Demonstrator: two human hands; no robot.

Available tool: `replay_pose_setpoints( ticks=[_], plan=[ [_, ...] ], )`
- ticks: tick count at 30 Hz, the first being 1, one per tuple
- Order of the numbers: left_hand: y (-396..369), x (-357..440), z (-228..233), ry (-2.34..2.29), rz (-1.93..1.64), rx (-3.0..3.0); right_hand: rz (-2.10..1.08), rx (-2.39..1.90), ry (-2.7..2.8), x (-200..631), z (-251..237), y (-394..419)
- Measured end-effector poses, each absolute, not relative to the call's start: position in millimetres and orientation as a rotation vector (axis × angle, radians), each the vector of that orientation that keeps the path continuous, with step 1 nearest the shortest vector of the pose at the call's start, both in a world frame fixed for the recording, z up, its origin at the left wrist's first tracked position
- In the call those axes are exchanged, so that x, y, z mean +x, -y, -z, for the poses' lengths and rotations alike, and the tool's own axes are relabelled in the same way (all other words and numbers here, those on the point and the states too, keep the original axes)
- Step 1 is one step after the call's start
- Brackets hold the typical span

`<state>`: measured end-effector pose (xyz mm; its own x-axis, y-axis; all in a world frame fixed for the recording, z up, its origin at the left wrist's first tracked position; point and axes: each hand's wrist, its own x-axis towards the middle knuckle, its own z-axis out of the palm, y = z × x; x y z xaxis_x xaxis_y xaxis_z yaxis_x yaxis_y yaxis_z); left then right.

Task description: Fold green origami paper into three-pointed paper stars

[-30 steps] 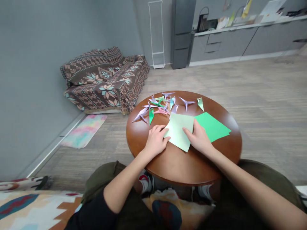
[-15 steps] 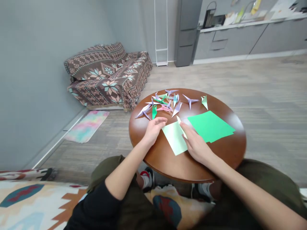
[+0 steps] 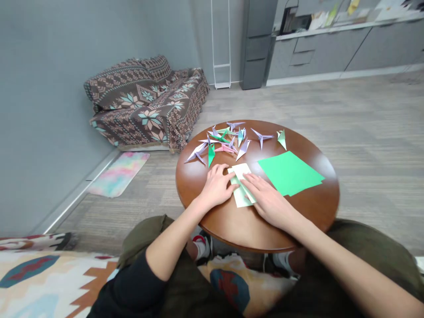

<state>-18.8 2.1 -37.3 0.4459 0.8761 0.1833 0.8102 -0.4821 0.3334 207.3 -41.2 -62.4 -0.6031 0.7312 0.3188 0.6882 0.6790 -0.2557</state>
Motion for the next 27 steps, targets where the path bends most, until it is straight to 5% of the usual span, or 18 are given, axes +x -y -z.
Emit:
replay_pose_setpoints(
  ticks=[13,27],
  plan=[
    [-11,-21,35,-1.393,-0.437,2.512,-0.332,-1.016,2.372,206,51,48],
    [-11,-25,30,-1.302,-0.358,2.457,-0.13,-1.264,2.389,201,63,42]
  ],
)
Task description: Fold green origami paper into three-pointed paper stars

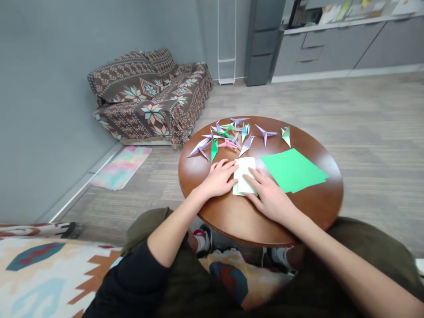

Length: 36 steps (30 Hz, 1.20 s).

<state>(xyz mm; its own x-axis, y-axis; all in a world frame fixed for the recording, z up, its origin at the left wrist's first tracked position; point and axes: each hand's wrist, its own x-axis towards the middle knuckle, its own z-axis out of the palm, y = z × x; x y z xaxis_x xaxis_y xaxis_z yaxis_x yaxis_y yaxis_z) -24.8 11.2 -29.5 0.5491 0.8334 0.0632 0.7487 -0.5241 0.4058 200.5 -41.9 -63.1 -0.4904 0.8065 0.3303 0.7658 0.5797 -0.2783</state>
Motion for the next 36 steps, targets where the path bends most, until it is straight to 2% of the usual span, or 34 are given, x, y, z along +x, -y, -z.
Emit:
replay_pose_setpoints(
  ticks=[9,14,23,31,36],
  plan=[
    [-11,-29,32,-1.265,-0.449,2.42,-0.324,-1.212,2.405,219,61,37],
    [-12,-32,28,-1.252,-0.346,2.434,-0.29,-1.202,2.434,225,60,36],
    [-6,-30,30,-1.234,-0.368,2.441,-0.269,-1.258,2.453,218,56,40],
    [4,-25,28,-1.257,-0.282,2.527,-0.133,-1.257,2.494,216,54,45],
    [11,-20,25,-1.274,-0.245,2.576,-0.205,-1.193,2.475,222,48,43]
  ],
)
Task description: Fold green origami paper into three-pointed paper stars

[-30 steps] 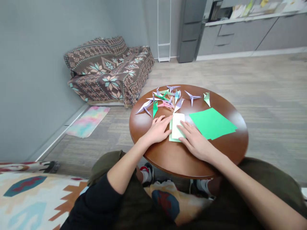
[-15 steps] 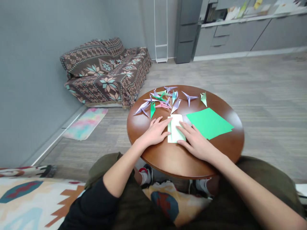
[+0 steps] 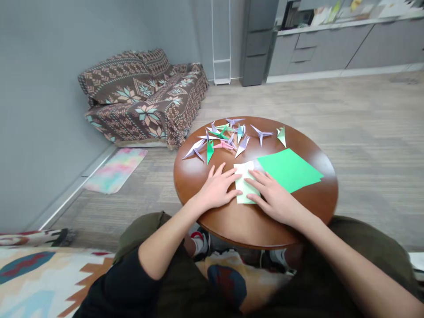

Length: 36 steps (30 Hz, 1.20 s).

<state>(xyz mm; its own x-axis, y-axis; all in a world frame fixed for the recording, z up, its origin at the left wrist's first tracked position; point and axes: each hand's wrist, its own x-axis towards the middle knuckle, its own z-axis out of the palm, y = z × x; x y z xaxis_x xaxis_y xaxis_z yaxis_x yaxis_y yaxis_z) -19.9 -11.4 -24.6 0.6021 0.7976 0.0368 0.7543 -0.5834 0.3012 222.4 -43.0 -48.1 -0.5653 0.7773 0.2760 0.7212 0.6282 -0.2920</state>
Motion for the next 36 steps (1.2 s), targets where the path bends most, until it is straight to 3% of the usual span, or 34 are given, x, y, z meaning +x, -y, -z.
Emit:
replay_pose_setpoints(
  ticks=[6,36],
  plan=[
    [21,-14,20,-1.219,-0.225,2.593,-0.345,-1.256,2.378,230,51,39],
    [17,-15,28,-1.241,-0.311,2.58,-0.258,-1.34,2.465,223,58,38]
  ],
)
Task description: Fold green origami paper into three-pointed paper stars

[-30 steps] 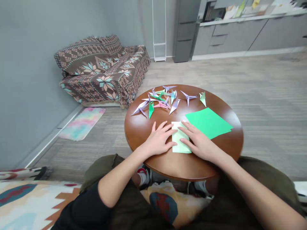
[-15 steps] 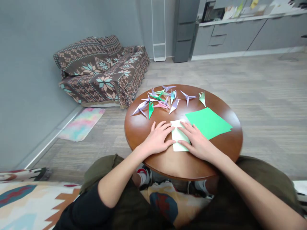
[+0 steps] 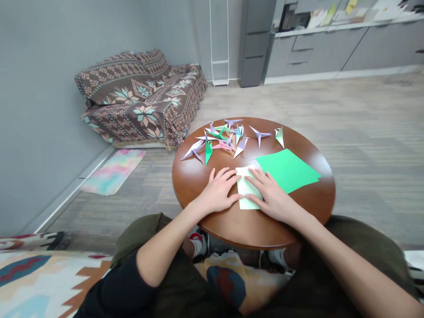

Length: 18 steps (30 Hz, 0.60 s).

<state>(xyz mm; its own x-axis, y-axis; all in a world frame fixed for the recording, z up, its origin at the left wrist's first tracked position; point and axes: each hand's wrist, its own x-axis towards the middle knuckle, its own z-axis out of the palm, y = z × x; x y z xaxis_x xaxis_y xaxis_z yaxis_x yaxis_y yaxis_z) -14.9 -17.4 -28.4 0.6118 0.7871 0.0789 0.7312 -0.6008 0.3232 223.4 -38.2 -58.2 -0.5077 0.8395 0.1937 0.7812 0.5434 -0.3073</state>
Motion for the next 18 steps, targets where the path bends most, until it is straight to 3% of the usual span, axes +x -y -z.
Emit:
replay_pose_setpoints(
  ticks=[18],
  plan=[
    [13,-14,25,-1.301,-0.348,2.594,-0.234,-1.356,2.485,221,60,27]
  ],
)
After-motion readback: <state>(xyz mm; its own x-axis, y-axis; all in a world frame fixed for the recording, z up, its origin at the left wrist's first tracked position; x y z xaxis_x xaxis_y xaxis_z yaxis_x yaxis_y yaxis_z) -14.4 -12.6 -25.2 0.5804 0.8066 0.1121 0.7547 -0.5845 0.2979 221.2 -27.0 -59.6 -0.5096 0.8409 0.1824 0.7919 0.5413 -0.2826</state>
